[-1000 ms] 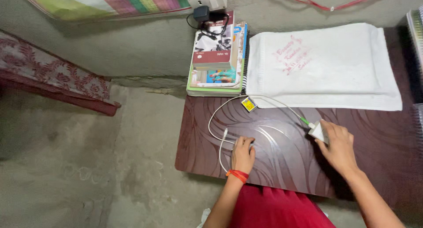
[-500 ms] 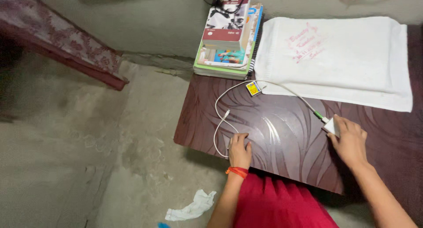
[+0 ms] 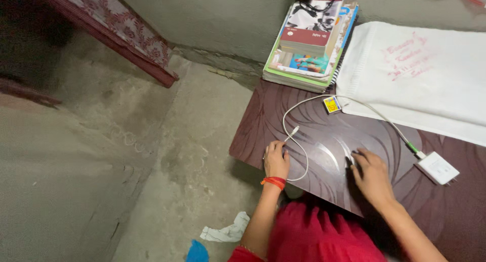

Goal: The person organizes a study desk by stacking books, winding a cable around a charger adapter, smoothing a cloth cover, and arranging notebooks and books on the desk.

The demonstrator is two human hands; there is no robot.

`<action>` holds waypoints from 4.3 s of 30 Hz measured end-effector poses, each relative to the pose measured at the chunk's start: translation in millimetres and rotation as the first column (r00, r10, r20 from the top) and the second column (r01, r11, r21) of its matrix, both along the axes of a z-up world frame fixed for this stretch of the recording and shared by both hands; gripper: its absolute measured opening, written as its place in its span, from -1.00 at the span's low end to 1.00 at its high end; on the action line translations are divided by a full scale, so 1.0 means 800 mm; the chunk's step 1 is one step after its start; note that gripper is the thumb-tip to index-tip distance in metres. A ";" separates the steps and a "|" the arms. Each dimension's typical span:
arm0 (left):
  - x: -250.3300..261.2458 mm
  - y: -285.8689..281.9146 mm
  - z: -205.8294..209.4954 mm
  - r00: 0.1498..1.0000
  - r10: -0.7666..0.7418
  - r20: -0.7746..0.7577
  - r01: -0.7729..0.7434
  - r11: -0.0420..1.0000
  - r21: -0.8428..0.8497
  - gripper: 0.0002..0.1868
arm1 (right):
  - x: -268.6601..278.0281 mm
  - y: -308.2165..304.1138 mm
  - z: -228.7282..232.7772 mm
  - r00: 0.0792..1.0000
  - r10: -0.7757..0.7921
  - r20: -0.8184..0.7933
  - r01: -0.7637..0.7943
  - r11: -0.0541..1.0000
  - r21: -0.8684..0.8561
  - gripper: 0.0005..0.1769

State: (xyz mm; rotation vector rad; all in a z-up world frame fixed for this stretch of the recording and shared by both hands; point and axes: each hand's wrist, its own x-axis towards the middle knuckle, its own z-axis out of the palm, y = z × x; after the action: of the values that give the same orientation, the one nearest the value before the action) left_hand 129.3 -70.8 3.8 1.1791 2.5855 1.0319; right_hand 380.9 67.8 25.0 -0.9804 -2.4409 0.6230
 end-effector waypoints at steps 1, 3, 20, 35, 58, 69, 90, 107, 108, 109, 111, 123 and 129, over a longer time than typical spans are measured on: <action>-0.009 0.001 -0.002 1.000 0.004 -0.006 -0.004 1.000 0.002 -0.69 | -0.017 -0.006 0.000 0.999 0.043 -0.019 -0.044 0.998 -0.052 -0.61; -0.021 0.003 -0.008 1.000 -0.024 0.007 0.024 0.999 -0.035 -0.66 | -0.051 -0.019 -0.003 0.997 0.078 0.003 -0.077 0.994 -0.079 -0.62; -0.083 0.024 -0.149 0.932 -0.096 0.351 0.099 0.995 0.010 -0.75 | -0.156 -0.063 -0.033 0.987 0.041 0.157 -0.012 0.984 -0.176 -0.43; 0.011 0.071 0.070 0.206 -0.578 0.789 0.031 0.810 0.586 -0.69 | -0.102 -0.035 0.090 0.894 -0.181 -0.410 0.061 0.955 -0.289 -0.66; 0.184 0.173 0.060 0.667 -0.742 0.067 0.733 0.670 0.121 -0.51 | 0.204 0.034 0.147 0.857 -0.201 -0.475 -0.072 0.866 -0.495 -0.56; 0.232 0.180 -0.008 0.584 -0.744 0.325 0.767 0.636 0.079 -0.62 | 0.298 0.043 0.045 0.948 -0.316 -0.039 0.214 0.723 -0.657 -0.71; 0.270 0.211 -0.021 0.302 -0.454 0.838 0.157 0.891 0.426 -0.85 | 0.151 0.014 -0.005 0.176 -0.810 -0.559 -0.170 0.534 -0.828 -0.89; 0.219 0.224 0.125 0.415 -0.880 0.232 0.846 0.467 0.258 -0.02 | 0.129 0.016 0.135 0.697 -0.592 -0.405 0.701 0.682 0.210 -0.31; 0.218 0.227 0.129 0.364 -0.908 0.209 0.881 0.408 0.239 0.05 | 0.132 0.026 0.144 0.823 -0.502 -0.267 0.557 0.804 0.208 -0.35; 0.216 0.229 0.131 0.356 -0.910 0.212 0.884 0.402 0.239 0.05 | 0.134 0.032 0.149 0.916 -0.382 -0.127 0.399 0.900 0.175 -0.39; 0.214 0.234 0.134 0.307 -0.920 0.245 0.942 0.330 0.060 0.16 | 0.129 0.044 0.149 0.946 -0.323 -0.034 0.324 0.946 0.008 -0.45; 0.157 0.280 0.080 0.081 -0.912 0.401 0.995 0.099 0.025 -0.18 | 0.133 0.051 0.111 0.873 -0.448 -0.194 0.356 0.856 -0.375 -0.75; 0.099 0.316 -0.012 -0.077 -0.718 0.692 0.994 -0.108 -0.002 -0.52 | 0.153 0.058 0.047 0.479 -0.744 -0.465 0.340 0.646 -0.683 -0.78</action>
State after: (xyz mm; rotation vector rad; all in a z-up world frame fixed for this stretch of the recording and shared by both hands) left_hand 208.4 182.0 -5.7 1.6975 0.7922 0.0689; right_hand 503.5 113.9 62.7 -1.3305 -1.1167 1.1571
